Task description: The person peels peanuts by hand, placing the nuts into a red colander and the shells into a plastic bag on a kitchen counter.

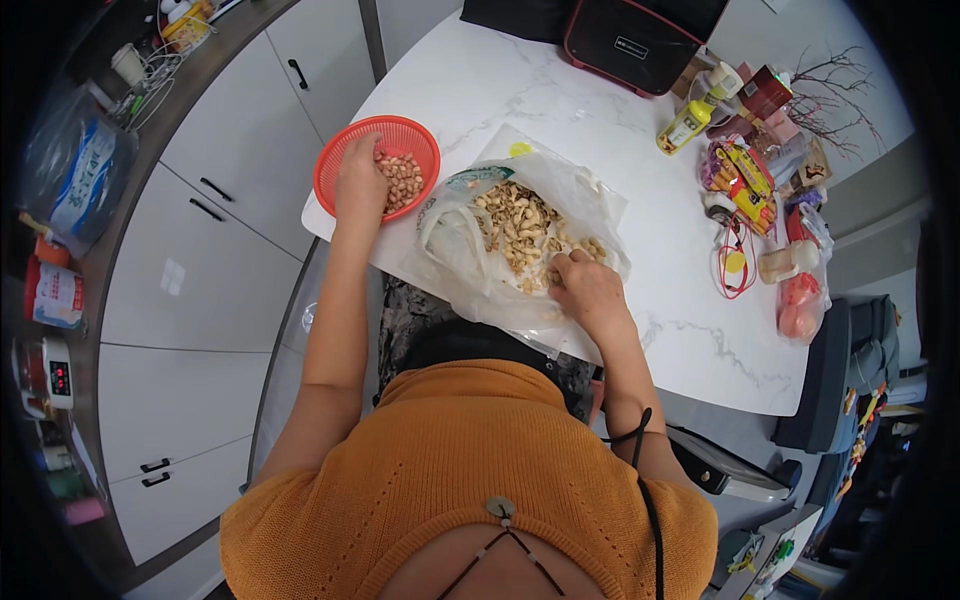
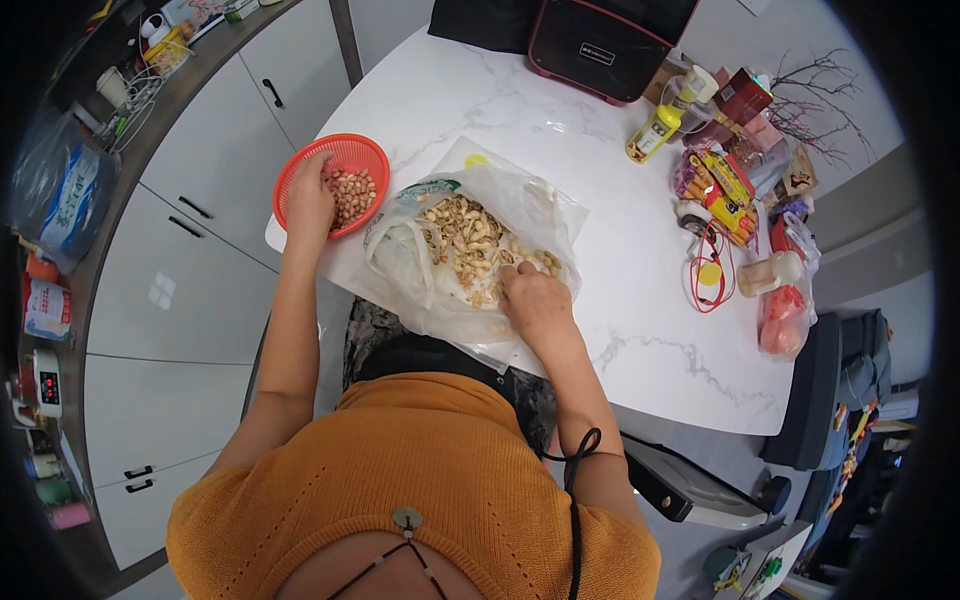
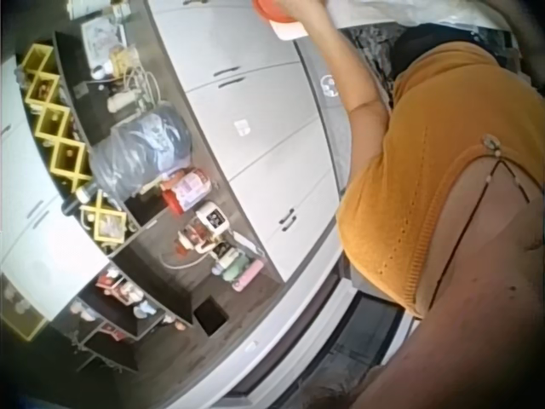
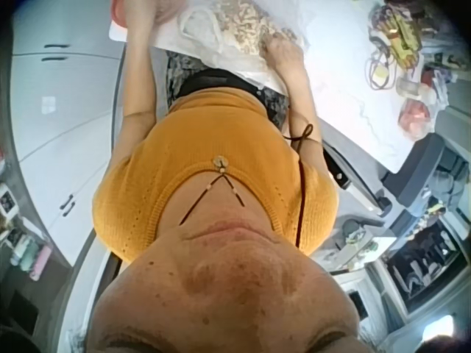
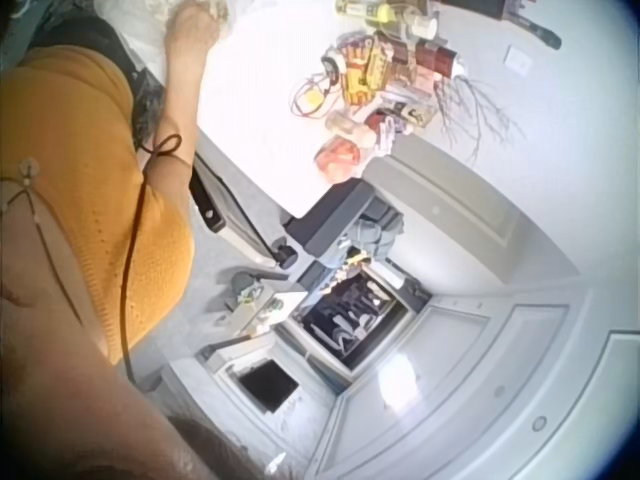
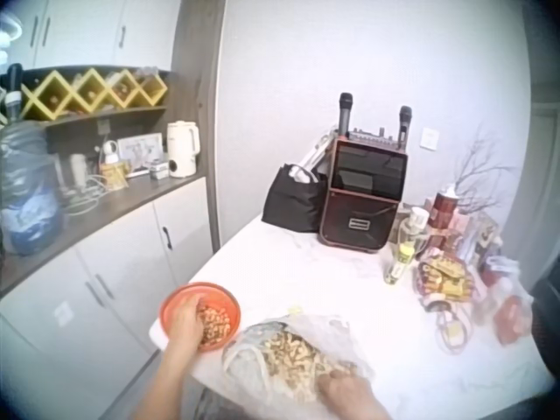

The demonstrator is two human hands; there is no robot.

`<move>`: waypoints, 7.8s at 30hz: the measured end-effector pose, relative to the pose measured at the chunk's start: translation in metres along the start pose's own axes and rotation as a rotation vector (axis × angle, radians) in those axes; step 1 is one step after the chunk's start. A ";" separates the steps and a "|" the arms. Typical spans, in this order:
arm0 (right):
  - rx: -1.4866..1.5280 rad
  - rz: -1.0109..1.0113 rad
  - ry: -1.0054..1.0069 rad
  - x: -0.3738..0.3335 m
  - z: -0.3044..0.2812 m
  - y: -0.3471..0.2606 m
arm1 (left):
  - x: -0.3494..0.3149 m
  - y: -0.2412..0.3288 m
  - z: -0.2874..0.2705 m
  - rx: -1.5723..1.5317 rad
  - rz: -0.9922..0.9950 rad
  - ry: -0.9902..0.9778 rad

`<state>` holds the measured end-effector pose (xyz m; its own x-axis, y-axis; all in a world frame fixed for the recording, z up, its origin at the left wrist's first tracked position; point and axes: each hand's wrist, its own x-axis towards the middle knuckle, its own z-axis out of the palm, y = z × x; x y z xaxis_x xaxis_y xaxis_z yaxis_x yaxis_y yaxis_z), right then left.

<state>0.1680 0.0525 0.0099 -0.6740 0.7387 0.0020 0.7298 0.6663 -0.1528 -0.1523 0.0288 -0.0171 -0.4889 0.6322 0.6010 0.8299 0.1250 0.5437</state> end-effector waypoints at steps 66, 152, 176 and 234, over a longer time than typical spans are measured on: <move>1.556 0.095 0.118 0.020 0.030 -0.010 | -0.088 0.121 0.026 -1.135 -0.387 -0.584; 1.531 0.044 0.411 0.035 0.055 -0.005 | -0.088 0.128 0.042 -1.354 -0.785 -0.682; 1.594 0.119 0.260 0.033 0.027 0.004 | -0.080 0.130 0.033 -1.316 -0.704 -0.793; 1.011 -0.097 0.517 0.030 0.021 -0.009 | -0.073 0.121 0.036 -1.565 -0.985 -0.902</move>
<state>0.1388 0.0666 -0.0092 -0.4237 0.7982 0.4282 0.0935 0.5088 -0.8558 -0.0069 0.0258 -0.0165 0.1158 0.9546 -0.2745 -0.6982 0.2748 0.6611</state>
